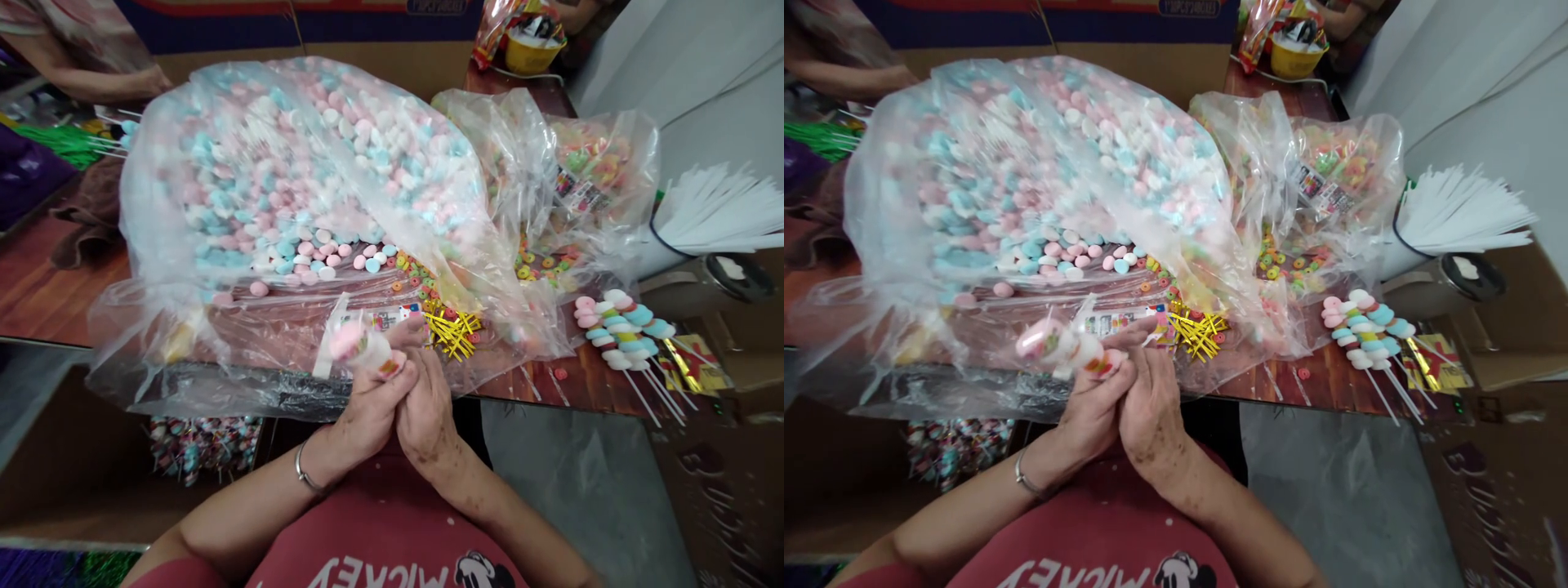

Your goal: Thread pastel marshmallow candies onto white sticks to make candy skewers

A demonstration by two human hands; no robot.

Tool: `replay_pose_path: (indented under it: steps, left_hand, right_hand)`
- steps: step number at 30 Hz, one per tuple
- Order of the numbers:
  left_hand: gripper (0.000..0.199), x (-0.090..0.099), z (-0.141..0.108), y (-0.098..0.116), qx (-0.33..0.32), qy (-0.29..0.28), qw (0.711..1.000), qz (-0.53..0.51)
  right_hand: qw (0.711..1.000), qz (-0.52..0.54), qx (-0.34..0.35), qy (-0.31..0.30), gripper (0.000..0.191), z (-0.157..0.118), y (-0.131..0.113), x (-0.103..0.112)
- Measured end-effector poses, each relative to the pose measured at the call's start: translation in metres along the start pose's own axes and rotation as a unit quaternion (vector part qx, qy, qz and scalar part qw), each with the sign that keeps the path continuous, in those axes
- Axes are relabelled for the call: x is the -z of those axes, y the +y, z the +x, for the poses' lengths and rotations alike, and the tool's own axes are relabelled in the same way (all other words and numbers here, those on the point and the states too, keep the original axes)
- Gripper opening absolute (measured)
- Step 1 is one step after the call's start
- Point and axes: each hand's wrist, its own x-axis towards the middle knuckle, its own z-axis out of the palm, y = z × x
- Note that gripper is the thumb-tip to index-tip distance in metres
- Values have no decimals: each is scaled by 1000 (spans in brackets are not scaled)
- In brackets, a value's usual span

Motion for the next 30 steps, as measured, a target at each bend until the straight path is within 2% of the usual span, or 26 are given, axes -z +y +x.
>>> replay_pose_path:
  steps: [2, 4, 5, 8, 9, 11, 14, 16, 17, 19, 21, 23, 25, 26, 28, 30]
  left_hand:
    - [29, 10, -2, 16, -15, -64, 997, 51]
    - [52, 27, 3, 43, -15, -144, 985, 91]
    - [62, 36, 7, 59, -24, -165, 984, 68]
    - [71, 60, 22, 96, -23, -209, 977, 25]
    - [68, 64, 26, 103, 7, -221, 974, 43]
    - [55, 64, 30, 104, 113, -269, 949, 118]
    - [40, 53, 28, 90, 289, -358, 866, 195]
    - [35, 48, 25, 78, 347, -381, 833, 200]
    - [34, 47, 23, 73, 346, -389, 827, 212]
    - [30, 49, 19, 65, 276, -417, 817, 289]
    - [25, 52, 13, 61, 128, -447, 780, 420]
    - [17, 53, 5, 59, -42, -450, 706, 545]
    - [15, 53, -2, 58, -191, -432, 632, 615]
    - [17, 53, -5, 59, -254, -420, 607, 625]
    - [18, 54, -7, 58, -345, -393, 585, 620]
    - [17, 56, -5, 57, -383, -370, 595, 602]
  right_hand:
    - [1000, 0, 30, -9, 23, 2, 4, 8]
    - [996, -27, 74, -34, 24, 6, 8, 19]
    - [993, -50, 99, -51, 25, 8, 10, 25]
    - [974, -98, 174, -110, 29, 13, 13, 40]
    - [967, -103, 195, -126, 30, 14, 12, 43]
    - [957, -100, 229, -146, 30, 17, 10, 45]
    - [951, -91, 252, -154, 29, 16, 5, 42]
    - [948, -98, 248, -174, 29, 12, 5, 40]
    - [945, -103, 242, -195, 28, 8, 6, 40]
    - [935, -104, 221, -257, 26, 1, 10, 40]
    - [918, -77, 189, -340, 23, -3, 15, 42]
    - [894, -15, 129, -429, 22, -1, 19, 46]
    - [862, 79, 19, -500, 24, 8, 21, 51]
    - [843, 132, -47, -520, 26, 13, 21, 53]
    - [803, 217, -159, -532, 28, 22, 21, 58]
    - [780, 267, -203, -528, 28, 29, 22, 61]
